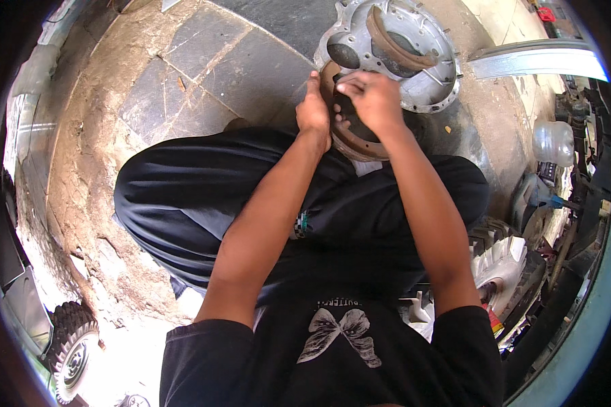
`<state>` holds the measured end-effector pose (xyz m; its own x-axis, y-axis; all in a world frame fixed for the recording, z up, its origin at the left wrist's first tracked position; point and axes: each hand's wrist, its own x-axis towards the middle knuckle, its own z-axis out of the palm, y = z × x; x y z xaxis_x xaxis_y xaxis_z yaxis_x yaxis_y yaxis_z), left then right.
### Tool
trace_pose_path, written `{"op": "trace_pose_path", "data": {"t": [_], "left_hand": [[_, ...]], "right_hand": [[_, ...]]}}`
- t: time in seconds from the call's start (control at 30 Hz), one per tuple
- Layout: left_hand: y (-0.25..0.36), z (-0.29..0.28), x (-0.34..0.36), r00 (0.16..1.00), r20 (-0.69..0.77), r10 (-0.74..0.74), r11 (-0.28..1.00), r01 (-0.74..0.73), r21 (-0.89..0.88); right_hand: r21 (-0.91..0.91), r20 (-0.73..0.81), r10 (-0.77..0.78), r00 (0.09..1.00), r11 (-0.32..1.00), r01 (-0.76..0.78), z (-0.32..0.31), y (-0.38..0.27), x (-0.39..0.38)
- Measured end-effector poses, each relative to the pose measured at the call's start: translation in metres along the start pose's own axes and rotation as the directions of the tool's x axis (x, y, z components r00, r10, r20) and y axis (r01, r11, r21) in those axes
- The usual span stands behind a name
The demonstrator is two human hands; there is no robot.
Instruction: The person sits on the floor and uses hands to manipulate brake shoes and a brake drum, repeatedly pressing and adjusting the curved brake components. The person handles the brake shoes one at a time, aligning them with the drum and pressing into place.
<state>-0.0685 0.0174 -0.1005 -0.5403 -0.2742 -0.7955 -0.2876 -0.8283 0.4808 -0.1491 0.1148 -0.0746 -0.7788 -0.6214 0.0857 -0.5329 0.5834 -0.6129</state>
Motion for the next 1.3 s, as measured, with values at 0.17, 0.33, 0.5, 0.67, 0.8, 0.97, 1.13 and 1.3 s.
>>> {"op": "trace_pose_path", "data": {"t": [0.17, 0.33, 0.5, 0.67, 0.8, 0.97, 1.13, 1.3], "left_hand": [[-0.001, -0.001, -0.006, 0.999, 0.042, -0.017, 0.998, 0.019, -0.061], [-0.011, -0.005, 0.004, 0.985, 0.083, 0.151, 0.979, -0.138, -0.151], [-0.005, 0.005, -0.023, 0.926, 0.062, 0.374, 0.927, -0.371, -0.053], [-0.007, 0.002, -0.017, 0.838, 0.131, 0.529, 0.848, -0.529, -0.039], [-0.006, -0.004, -0.011, 0.84, 0.184, 0.511, 0.858, -0.512, -0.045], [-0.006, -0.006, -0.011, 0.845, 0.228, 0.483, 0.876, -0.47, -0.112], [-0.003, -0.002, -0.017, 0.84, 0.258, 0.478, 0.878, -0.444, -0.181], [-0.002, -0.007, -0.016, 0.835, 0.294, 0.465, 0.885, -0.423, -0.197]], "right_hand": [[0.573, -0.034, 0.251, 0.967, 0.798, -0.187, -0.075, -0.029, -0.006], [0.849, 0.243, 0.53, 0.812, 0.289, -0.443, -0.06, -0.003, -0.037], [0.885, 0.291, 0.437, 0.851, 0.214, -0.413, -0.062, -0.028, -0.025], [0.899, 0.354, 0.38, 0.854, 0.113, -0.422, -0.059, -0.03, -0.023], [0.9, 0.374, 0.352, 0.858, 0.086, -0.428, -0.059, -0.03, -0.024], [0.89, 0.379, 0.298, 0.876, 0.141, -0.433, -0.055, -0.03, -0.025], [0.824, 0.344, 0.352, 0.871, 0.332, -0.46, -0.046, -0.024, -0.024], [0.716, 0.327, 0.337, 0.883, 0.521, -0.464, -0.035, -0.02, -0.022]]}}
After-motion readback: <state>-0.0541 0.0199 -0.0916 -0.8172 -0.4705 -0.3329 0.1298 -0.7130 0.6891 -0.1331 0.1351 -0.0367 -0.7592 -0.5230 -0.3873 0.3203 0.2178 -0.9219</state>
